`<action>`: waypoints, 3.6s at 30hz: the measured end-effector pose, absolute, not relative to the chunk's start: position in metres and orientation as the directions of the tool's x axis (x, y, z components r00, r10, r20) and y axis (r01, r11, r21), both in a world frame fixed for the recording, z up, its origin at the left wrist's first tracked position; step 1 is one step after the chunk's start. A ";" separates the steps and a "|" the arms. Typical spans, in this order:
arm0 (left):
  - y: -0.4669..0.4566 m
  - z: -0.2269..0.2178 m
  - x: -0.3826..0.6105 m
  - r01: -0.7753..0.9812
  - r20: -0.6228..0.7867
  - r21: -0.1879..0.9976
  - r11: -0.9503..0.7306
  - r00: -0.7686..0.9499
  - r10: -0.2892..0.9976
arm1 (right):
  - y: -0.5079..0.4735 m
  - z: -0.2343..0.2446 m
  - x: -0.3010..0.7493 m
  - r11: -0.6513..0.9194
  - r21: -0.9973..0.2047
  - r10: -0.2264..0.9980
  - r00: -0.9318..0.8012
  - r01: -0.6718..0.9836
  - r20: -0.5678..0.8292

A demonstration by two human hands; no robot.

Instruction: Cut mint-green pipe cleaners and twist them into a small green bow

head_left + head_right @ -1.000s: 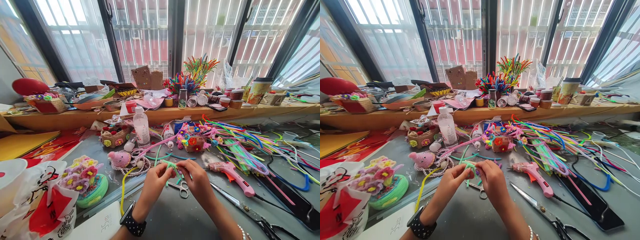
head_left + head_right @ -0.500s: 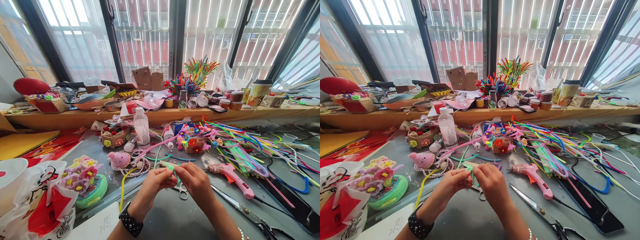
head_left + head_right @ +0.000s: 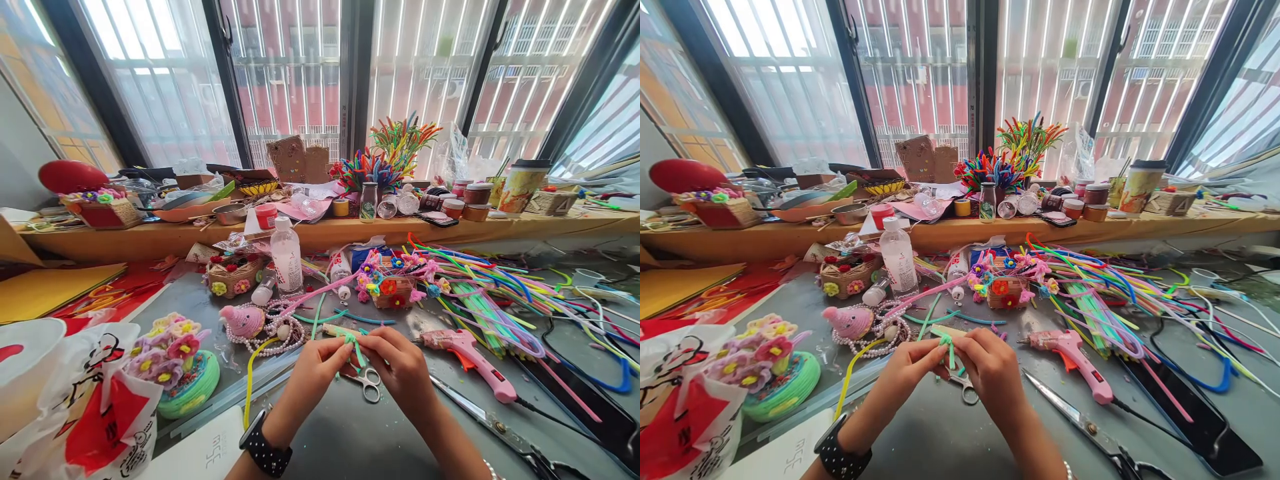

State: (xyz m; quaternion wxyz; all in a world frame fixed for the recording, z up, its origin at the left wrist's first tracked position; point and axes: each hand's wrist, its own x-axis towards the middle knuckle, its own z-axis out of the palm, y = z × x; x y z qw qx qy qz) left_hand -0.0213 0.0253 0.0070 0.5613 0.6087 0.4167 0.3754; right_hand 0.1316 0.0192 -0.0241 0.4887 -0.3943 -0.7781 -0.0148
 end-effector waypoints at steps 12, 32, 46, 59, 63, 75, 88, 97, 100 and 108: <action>0.019 0.003 -0.016 0.407 0.224 0.839 -0.360 0.344 0.912 | 0.019 -0.020 0.130 0.619 -0.596 0.725 -0.081 0.511 0.684; 0.018 -0.013 -0.017 0.744 0.533 0.046 -0.666 0.546 0.647 | 0.024 -0.018 0.129 0.089 -0.993 0.995 -0.051 0.075 0.085; 0.019 -0.005 -0.013 0.492 0.204 0.808 -0.325 0.285 0.937 | 0.022 -0.021 0.129 0.550 -0.705 0.816 -0.111 0.448 0.567; 0.020 -0.011 -0.014 0.636 0.329 0.632 -0.443 0.298 0.896 | 0.024 -0.029 0.125 0.663 -0.454 0.658 -0.174 0.595 0.732; 0.021 -0.014 -0.016 0.693 0.410 0.506 -0.514 0.331 0.850 | 0.023 -0.027 0.122 0.644 -0.487 0.680 -0.149 0.589 0.718; 0.019 -0.011 -0.016 0.784 0.388 0.465 -0.410 0.236 0.891 | 0.022 -0.028 0.121 0.556 -0.642 0.793 -0.107 0.528 0.599; 0.027 -0.006 -0.017 0.318 -0.026 0.945 -0.077 0.307 0.951 | 0.022 -0.020 0.125 0.428 -0.817 0.903 -0.149 0.386 0.402; 0.026 -0.003 -0.016 0.360 -0.047 0.926 -0.111 0.401 0.915 | 0.024 -0.020 0.131 0.436 -0.706 0.897 -0.209 0.559 0.388; 0.025 -0.001 -0.017 0.339 -0.048 0.933 -0.117 0.441 0.896 | 0.025 -0.021 0.132 0.480 -0.630 0.873 -0.259 0.611 0.414; 0.024 0.005 -0.013 0.286 -0.053 0.954 -0.088 0.450 0.892 | 0.025 -0.020 0.131 0.470 -0.741 0.883 -0.246 0.480 0.401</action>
